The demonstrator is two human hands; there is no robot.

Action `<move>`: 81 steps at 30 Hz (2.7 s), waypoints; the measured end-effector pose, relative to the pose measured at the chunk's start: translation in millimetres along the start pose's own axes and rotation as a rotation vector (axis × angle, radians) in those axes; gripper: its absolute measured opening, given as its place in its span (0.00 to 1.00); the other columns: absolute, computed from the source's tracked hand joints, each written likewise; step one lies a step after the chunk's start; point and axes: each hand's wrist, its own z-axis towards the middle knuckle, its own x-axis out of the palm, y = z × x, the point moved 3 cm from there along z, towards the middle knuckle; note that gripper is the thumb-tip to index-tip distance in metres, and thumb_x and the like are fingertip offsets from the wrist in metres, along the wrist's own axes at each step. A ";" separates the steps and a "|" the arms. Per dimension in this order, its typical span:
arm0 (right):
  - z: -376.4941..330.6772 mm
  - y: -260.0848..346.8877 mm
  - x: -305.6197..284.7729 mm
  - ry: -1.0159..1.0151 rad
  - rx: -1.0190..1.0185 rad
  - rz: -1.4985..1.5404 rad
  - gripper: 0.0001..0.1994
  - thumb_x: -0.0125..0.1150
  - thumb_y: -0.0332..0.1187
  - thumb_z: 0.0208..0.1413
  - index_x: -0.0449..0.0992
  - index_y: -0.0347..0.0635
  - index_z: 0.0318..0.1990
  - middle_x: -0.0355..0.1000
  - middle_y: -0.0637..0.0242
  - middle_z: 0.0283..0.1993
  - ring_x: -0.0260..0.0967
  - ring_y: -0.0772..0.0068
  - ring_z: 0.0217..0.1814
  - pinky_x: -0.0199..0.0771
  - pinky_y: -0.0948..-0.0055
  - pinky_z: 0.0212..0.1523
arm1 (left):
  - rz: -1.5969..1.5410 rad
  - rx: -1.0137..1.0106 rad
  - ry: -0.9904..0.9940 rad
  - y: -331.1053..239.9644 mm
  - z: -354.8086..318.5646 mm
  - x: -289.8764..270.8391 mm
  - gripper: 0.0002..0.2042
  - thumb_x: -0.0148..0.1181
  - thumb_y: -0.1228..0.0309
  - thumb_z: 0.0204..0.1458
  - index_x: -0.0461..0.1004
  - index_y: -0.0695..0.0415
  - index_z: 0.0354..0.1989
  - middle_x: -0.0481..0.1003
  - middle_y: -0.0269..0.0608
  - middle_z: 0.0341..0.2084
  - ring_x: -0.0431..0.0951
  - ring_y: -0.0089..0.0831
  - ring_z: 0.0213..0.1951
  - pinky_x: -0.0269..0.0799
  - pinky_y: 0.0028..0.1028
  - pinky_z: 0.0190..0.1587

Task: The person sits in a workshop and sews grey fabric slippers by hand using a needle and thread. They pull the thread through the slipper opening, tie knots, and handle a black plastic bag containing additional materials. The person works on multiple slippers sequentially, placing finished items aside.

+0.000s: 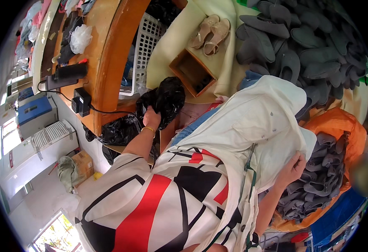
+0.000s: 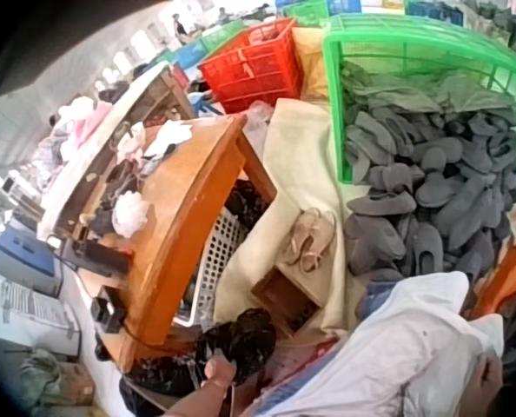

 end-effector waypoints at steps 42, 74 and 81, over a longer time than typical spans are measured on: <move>-6.3 -0.3 -4.8 -0.209 -0.272 0.013 0.04 0.55 0.24 0.60 0.74 0.33 0.38 0.69 0.54 0.33 0.68 0.53 0.36 0.68 0.63 0.39 | 0.193 0.230 -0.020 84.2 48.6 48.7 0.27 0.55 0.48 0.54 0.78 0.62 0.48 0.76 0.58 0.49 0.77 0.51 0.52 0.71 0.39 0.54; -10.8 -2.0 -13.3 -0.194 -0.182 0.091 0.03 0.57 0.24 0.59 0.75 0.34 0.38 0.70 0.54 0.33 0.69 0.53 0.36 0.69 0.64 0.38 | -1.158 0.352 0.827 -120.8 -79.3 -221.5 0.19 0.62 0.71 0.55 0.72 0.59 0.56 0.78 0.41 0.48 0.80 0.35 0.47 0.77 0.35 0.51; -11.0 -0.5 -12.4 -0.244 -0.234 0.051 0.02 0.58 0.23 0.57 0.76 0.35 0.37 0.69 0.56 0.30 0.68 0.55 0.33 0.68 0.62 0.34 | -1.291 0.532 0.721 -177.9 -78.2 -217.1 0.21 0.46 0.81 0.56 0.64 0.63 0.60 0.74 0.51 0.51 0.77 0.45 0.52 0.78 0.44 0.52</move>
